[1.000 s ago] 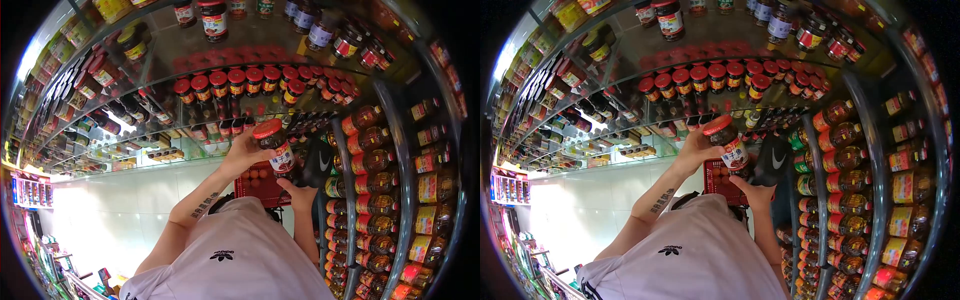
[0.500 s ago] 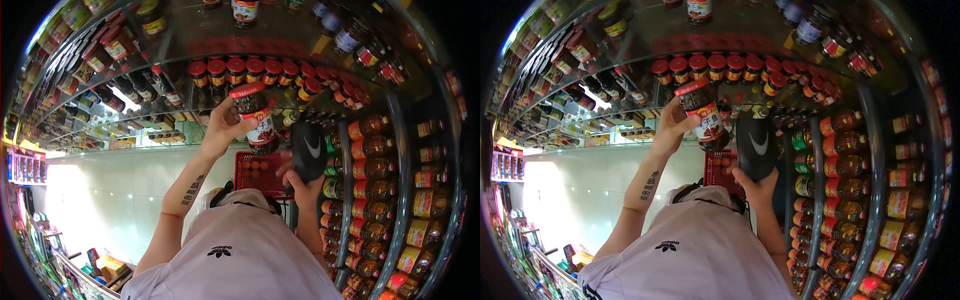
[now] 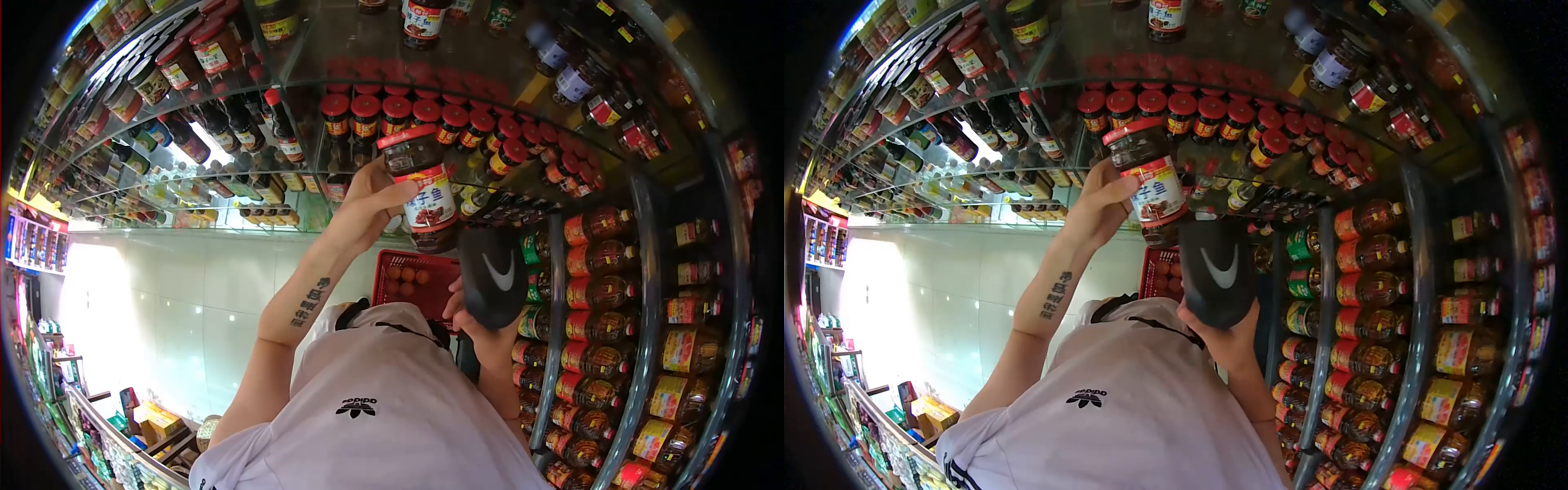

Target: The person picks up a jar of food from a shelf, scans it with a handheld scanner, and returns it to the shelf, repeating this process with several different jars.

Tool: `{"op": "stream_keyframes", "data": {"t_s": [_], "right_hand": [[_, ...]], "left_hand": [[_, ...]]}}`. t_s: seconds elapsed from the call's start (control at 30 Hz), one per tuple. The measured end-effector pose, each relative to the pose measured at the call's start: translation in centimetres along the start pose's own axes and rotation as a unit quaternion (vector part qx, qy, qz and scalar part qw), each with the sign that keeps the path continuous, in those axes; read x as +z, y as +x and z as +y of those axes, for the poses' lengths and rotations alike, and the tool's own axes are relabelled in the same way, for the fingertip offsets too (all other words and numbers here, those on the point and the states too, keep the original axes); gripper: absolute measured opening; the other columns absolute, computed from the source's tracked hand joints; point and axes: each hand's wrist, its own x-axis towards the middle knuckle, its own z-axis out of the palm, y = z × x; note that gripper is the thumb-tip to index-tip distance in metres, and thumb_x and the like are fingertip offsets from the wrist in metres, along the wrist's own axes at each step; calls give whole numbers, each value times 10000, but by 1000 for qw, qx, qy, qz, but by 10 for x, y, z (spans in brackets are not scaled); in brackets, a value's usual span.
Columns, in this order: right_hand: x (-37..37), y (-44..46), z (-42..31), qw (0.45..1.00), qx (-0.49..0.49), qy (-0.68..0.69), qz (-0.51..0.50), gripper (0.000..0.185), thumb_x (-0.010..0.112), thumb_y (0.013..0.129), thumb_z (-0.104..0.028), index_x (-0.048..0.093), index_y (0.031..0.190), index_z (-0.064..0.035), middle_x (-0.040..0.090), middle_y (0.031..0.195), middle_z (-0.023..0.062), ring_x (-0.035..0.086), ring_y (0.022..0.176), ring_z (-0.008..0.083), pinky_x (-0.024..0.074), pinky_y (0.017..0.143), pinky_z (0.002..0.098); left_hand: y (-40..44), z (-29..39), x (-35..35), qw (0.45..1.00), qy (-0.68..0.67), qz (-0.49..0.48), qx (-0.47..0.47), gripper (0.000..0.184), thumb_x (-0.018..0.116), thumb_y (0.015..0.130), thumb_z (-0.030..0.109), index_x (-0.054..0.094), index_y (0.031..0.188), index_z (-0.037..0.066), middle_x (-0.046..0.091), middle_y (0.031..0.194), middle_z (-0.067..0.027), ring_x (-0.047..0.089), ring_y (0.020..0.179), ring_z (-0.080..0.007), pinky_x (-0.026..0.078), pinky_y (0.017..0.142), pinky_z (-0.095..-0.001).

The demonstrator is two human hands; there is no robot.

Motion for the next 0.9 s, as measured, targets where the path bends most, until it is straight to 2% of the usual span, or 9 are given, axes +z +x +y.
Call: {"op": "stream_keyframes", "data": {"t_s": [0.03, 0.1, 0.2, 0.27, 0.33, 0.57, 0.67, 0.77, 0.9], "right_hand": [[5, 3, -7, 997, 16, 72, 10, 631, 833, 779, -196, 495, 1229, 88, 612, 1015, 189, 649, 681, 195, 499, 509, 257], [6, 3, -9, 989, 32, 146, 22, 655, 826, 787, -207, 472, 1251, 91, 594, 1043, 197, 647, 678, 202, 489, 490, 256], [2, -2, -7, 989, 27, 148, -16, 651, 806, 802, -196, 458, 1266, 98, 589, 1046, 202, 647, 671, 210, 484, 474, 259], [3, -6, -17, 978, 59, 196, -32, 427, 719, 789, 53, 553, 1181, 88, 653, 944, 156, 650, 658, 169, 500, 520, 248], [0, -11, -21, 977, 75, 194, -40, 419, 717, 781, 61, 558, 1167, 94, 655, 910, 151, 650, 633, 174, 503, 513, 256], [-7, -22, -43, 965, 140, 204, -84, 329, 732, 774, 48, 590, 1067, 98, 657, 787, 116, 663, 607, 185, 528, 507, 281], [-13, -24, -38, 968, 137, 174, -118, 296, 731, 789, 29, 601, 1047, 94, 659, 786, 108, 667, 611, 181, 536, 513, 278], [-12, -25, -40, 968, 164, 166, -92, 273, 726, 804, 19, 606, 1040, 85, 660, 766, 97, 662, 604, 168, 535, 518, 275], [-9, -24, -41, 961, 176, 199, -74, 255, 722, 814, 14, 608, 1035, 77, 660, 760, 94, 659, 604, 161, 537, 528, 273]], "left_hand": [[-1, -1, 5, 1000, 2, -2, 0, 526, 749, 849, 207, 522, 1274, -3, 646, 1186, -102, 635, 1052, -163, 535, 822, -296], [-4, -5, 14, 979, -173, -68, -79, 681, 722, 864, 325, 424, 1372, -16, 562, 1313, -165, 576, 1188, -276, 478, 1006, -431], [-3, -23, 10, 978, -180, -87, -58, 713, 706, 866, 412, 418, 1382, 13, 556, 1310, -158, 576, 1175, -276, 486, 991, -436], [-7, -27, 10, 982, -162, -63, -67, 773, 761, 807, 459, 435, 1373, 45, 575, 1248, -118, 590, 1125, -251, 497, 963, -439], [-7, -36, 5, 986, -145, -53, -56, 859, 815, 736, 491, 436, 1372, 55, 586, 1174, -81, 594, 1095, -237, 482, 988, -442], [4, -47, -1, 975, -186, -125, -2, 876, 770, 739, 581, 489, 1342, 11, 638, 1185, -124, 655, 1059, -278, 541, 933, -432], [0, -34, 17, 976, -190, -105, -28, 893, 792, 727, 545, 442, 1362, 24, 610, 1089, -53, 624, 1023, -256, 433, 1027, -472], [0, -34, 19, 957, -253, -133, -42, 939, 766, 722, 590, 436, 1358, -17, 577, 1100, -84, 602, 1010, -233, 525, 852, -444], [2, -47, 10, 918, -326, -221, -46, 907, 818, 661, 617, 457, 1273, 52, 479, 968, -10, 476, 860, -143, 447, 778, -341]]}}
